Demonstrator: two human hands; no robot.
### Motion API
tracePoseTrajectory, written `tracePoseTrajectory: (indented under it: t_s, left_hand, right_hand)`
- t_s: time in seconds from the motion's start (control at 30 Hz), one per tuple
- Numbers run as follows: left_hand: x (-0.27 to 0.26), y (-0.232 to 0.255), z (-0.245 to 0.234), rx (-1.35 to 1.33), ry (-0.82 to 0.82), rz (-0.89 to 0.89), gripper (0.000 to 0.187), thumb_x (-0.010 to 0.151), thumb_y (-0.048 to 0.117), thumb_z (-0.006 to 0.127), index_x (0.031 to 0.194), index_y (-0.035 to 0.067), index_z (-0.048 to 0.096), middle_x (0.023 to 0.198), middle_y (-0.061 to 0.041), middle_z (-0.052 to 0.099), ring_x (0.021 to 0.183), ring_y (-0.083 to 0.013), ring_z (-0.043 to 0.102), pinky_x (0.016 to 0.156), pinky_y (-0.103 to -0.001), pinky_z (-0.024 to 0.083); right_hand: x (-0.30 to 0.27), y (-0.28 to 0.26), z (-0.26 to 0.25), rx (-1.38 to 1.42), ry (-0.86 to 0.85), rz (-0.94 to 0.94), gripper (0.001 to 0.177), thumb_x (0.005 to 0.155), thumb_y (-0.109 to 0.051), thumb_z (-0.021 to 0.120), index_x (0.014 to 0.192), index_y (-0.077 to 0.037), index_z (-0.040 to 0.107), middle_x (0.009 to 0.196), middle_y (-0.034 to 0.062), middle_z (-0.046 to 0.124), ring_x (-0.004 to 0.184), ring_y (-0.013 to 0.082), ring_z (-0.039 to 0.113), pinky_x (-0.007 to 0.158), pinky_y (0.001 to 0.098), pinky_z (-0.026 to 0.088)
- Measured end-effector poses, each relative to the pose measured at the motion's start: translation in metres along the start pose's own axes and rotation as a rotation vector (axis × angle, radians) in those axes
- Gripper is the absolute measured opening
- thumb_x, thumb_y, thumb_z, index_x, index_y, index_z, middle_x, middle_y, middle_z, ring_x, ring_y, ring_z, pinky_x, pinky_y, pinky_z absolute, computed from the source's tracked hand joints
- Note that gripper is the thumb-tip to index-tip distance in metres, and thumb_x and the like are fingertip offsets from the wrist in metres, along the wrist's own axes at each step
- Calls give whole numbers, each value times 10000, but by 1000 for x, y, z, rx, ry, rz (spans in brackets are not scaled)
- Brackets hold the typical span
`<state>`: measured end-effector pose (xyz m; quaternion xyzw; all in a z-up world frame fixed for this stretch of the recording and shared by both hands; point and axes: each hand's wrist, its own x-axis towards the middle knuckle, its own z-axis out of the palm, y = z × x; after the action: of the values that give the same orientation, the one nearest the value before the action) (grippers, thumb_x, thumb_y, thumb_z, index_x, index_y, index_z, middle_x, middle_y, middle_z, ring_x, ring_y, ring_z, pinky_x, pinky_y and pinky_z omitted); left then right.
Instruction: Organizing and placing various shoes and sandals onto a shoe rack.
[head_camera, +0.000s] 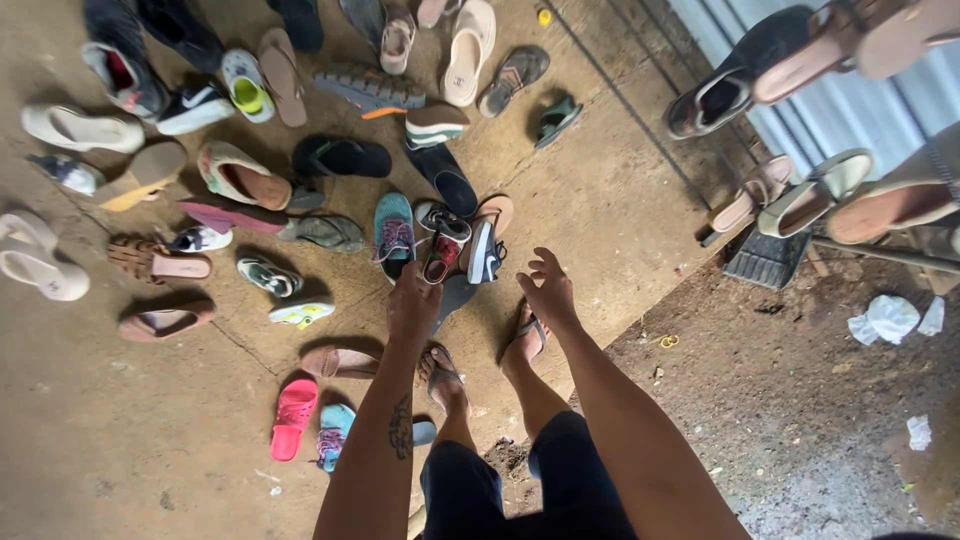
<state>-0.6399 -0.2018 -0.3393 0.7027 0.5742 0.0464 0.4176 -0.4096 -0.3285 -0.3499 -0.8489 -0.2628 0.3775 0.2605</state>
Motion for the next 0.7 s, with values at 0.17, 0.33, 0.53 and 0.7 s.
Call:
tracePoseTrajectory:
  t_s: [0.17,0.33,0.53,0.7]
  left_hand:
    - [28,-68,59,0,-51,23,584,892,183,759,1408,98,499,972,-126,699,913,-292,706,836,-481,547]
    - [47,-120,107,-55,-153,-90,604,902,164,713,1457,133,477,1071,-128,679,1006,-294,687,835,-463,566]
    - [69,-152,139,18,-157,-117,567,916,201,730,1423,118,491,1121,-138,705,1045,-306,697,876,-465,561]
    - [75,-163,154,-16,-197,-193,563,910,216,729,1417,111,506,1130,-149,707,1036,-306,707,887,-455,565]
  right_hand:
    - [45,53,73,95,-67,253,724,880,-236,778,1499,-103,427,1373,216,627,1112,292,716,829,383,636]
    - [85,120,137,206,-100,404,749,863,-215,782,1511,-100,423,1429,232,578,1107,313,721,727,382,665]
    - [121,187,204,364,-150,486,771,883,-162,796,1533,-53,396,1491,252,487,1181,364,652,780,401,694]
    - [136,179,228,675,-123,737,856,902,-113,742,1578,-52,220,1434,256,508,1101,377,684,774,429,661]
